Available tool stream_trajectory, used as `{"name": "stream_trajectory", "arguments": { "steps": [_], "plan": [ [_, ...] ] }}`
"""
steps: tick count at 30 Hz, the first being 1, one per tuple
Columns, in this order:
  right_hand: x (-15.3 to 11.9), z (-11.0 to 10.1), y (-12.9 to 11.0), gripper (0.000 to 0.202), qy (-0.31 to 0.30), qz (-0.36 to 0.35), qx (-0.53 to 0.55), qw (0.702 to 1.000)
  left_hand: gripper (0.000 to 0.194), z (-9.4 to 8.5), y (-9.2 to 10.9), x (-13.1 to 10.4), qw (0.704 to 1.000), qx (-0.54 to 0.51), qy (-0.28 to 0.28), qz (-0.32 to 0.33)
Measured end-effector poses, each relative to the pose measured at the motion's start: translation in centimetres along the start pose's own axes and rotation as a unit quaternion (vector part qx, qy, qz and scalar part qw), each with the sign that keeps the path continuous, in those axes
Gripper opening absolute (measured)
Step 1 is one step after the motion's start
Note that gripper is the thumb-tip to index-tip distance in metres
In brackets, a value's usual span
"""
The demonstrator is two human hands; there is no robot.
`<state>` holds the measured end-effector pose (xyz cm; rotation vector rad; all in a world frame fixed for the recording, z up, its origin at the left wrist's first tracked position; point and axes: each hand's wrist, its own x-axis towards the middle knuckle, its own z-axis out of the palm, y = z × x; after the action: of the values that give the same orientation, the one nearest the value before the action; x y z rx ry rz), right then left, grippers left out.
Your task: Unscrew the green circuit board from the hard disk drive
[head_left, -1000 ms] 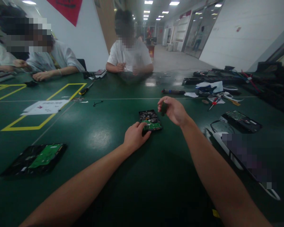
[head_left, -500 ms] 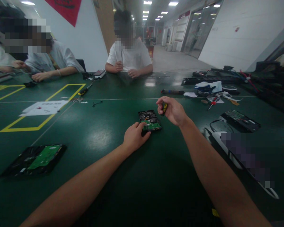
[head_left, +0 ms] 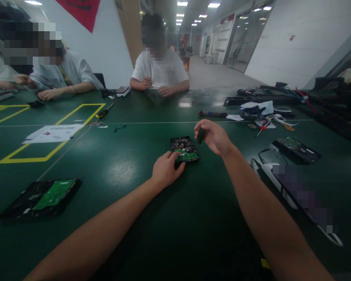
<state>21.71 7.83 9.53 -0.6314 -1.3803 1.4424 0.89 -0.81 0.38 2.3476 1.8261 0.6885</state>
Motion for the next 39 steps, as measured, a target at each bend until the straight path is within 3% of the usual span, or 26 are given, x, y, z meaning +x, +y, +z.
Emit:
{"name": "stream_trajectory", "arguments": {
  "steps": [9, 15, 27, 39],
  "plan": [
    [-0.03, 0.11, -0.07, 0.015, -0.017, 0.031, 0.030, 0.999, 0.044, -0.15, 0.05, -0.03, 1.000, 0.002, -0.005, 0.003],
    [0.12, -0.15, 0.25, 0.031, -0.019, 0.017, 0.028, 0.999, 0.044, -0.14, 0.16, -0.02, 1.000, 0.004, -0.012, -0.003],
    [-0.04, -0.04, 0.22, 0.013, -0.010, 0.007, -0.005, 1.000, 0.046, -0.19, 0.19, -0.12, 1.000, 0.010, -0.008, 0.006],
    [-0.14, 0.18, -0.03, 0.016, -0.025, 0.036, 0.024, 0.999, 0.045, -0.07, 0.14, -0.04, 1.000, 0.006, -0.004, 0.003]
  ]
}}
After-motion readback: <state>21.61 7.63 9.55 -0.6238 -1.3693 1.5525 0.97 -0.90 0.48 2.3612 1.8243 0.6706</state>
